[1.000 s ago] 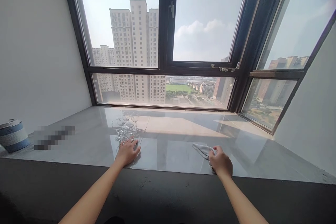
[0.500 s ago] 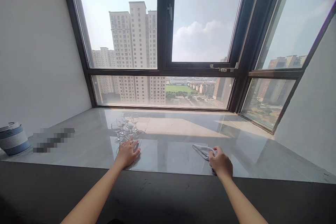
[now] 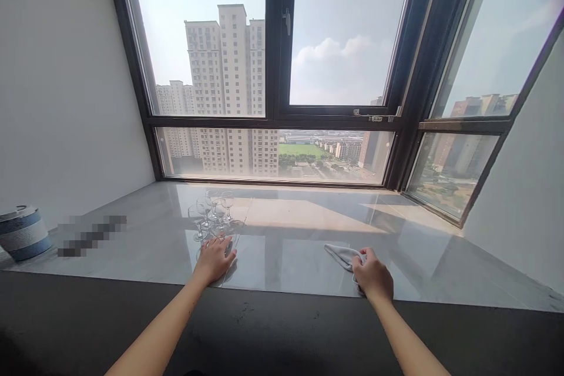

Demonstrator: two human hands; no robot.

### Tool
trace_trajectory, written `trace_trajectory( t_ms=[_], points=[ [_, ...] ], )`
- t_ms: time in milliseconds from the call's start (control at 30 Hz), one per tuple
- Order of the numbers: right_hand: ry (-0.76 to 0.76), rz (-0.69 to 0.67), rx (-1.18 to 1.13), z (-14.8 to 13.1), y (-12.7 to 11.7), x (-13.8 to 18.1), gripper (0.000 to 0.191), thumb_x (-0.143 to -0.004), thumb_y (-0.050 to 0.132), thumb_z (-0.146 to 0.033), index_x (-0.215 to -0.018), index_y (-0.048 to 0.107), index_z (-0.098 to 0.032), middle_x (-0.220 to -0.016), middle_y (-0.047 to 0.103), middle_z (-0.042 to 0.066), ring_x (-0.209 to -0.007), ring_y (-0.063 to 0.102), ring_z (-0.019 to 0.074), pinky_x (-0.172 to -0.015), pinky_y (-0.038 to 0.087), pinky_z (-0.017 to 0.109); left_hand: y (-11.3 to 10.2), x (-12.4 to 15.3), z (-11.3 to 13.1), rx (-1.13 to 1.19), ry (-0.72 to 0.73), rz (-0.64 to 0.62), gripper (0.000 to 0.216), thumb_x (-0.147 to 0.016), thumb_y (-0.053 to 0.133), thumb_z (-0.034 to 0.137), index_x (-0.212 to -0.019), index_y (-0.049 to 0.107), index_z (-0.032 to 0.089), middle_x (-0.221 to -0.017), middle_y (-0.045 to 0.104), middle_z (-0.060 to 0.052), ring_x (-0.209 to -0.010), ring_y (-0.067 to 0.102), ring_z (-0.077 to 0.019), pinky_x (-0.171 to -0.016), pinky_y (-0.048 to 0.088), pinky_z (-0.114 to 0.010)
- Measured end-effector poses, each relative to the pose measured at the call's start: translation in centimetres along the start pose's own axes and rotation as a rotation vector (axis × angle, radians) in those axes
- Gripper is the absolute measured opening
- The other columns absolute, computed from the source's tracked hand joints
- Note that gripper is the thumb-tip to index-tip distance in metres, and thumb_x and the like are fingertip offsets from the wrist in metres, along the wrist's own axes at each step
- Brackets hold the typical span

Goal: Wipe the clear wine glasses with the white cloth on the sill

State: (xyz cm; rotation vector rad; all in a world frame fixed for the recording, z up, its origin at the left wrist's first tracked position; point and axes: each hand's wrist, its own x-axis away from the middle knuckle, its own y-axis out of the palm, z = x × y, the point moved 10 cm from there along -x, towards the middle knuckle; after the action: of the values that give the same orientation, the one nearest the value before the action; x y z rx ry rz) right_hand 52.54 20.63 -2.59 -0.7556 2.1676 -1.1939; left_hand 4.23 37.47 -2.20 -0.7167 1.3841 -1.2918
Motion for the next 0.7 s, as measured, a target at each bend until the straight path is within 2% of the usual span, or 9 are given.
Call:
trace_trajectory(
  t_ms=[467,700],
  points=[
    [-0.01,-0.013,-0.016,0.02,0.2,-0.03,0.035,-0.092,0.037,-0.038,-0.116,0.058,-0.023,-0.096,0.071,0.01,-0.087,0.067,0.0263,-0.067,0.042,0.03,0.2,0.01,-0.07,-0.022,0.004,-0.018,0.053,-0.092,0.041,0.05,-0.138,0.052,0.026,-0.146,0.051,-0.009,-0.136,0.042,-0.0284,-0.113,0.028,-0.045],
    [-0.016,-0.003,-0.008,-0.14,0.05,-0.04,0.035,-0.092,0.036,-0.037,-0.115,0.058,-0.023,-0.087,0.071,0.009,-0.081,0.067,0.0259,-0.065,0.041,0.03,-0.3,0.27,0.22,-0.039,-0.003,-0.006,0.055,-0.092,0.04,0.049,-0.139,0.053,0.022,-0.144,0.053,-0.01,-0.135,0.043,-0.0291,-0.113,0.028,-0.045]
  ],
)
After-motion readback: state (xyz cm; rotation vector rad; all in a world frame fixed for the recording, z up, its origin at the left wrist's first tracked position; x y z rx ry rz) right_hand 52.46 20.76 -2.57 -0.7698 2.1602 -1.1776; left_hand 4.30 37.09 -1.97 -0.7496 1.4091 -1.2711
